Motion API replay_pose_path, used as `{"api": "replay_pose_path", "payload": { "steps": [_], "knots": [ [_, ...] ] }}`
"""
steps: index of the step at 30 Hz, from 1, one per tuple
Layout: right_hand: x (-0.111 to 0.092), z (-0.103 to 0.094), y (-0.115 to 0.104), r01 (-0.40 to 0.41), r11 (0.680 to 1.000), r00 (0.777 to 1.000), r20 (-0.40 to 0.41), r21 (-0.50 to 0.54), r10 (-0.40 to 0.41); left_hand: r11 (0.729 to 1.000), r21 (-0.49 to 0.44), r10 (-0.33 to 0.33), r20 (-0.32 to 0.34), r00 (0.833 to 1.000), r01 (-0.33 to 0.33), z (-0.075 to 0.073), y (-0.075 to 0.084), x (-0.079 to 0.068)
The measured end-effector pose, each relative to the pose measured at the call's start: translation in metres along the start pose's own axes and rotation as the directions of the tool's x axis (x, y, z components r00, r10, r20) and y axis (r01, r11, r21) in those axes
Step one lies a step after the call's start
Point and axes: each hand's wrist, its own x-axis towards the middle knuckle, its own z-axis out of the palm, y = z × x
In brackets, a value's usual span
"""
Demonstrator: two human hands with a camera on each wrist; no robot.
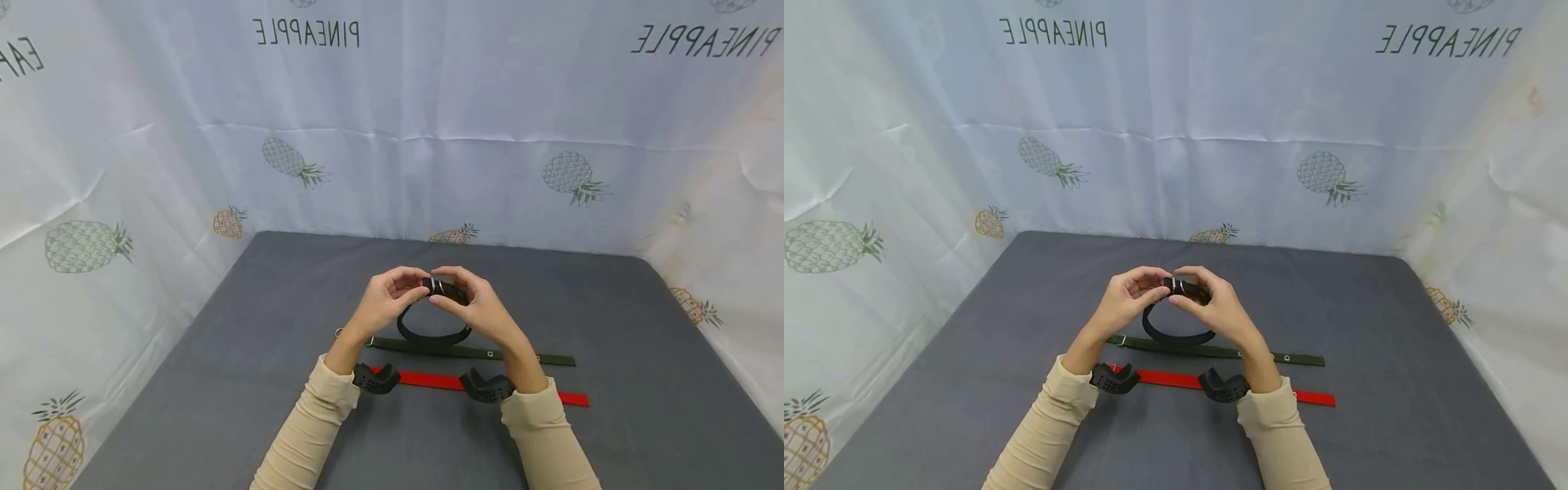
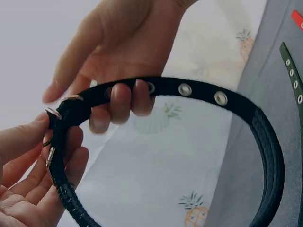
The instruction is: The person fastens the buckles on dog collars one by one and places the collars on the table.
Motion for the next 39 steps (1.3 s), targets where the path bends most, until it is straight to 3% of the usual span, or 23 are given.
{"api": "replay_pose_path", "payload": {
  "steps": [17, 31, 39],
  "knots": [
    [0.0017, 0.0096, 0.0028, 0.049, 0.998, 0.997, -0.058, -0.031, -0.051, 0.984, 0.115, 0.138, -0.014, 0.99, -0.135, 0.001, 0.0003, -0.0013],
    [0.0029, 0.01, 0.0026, 0.032, 0.999, 0.996, -0.082, 0.044, -0.028, 0.975, 0.193, 0.127, -0.059, 0.99, -0.114, -0.0047, 0.0019, -0.001],
    [0.0036, 0.0079, 0.0022, 0.011, 0.999, 0.995, -0.098, 0.05, -0.006, 0.98, 0.169, 0.122, -0.101, 0.987, -0.104, -0.0073, 0.0045, -0.0001]
  ]
}}
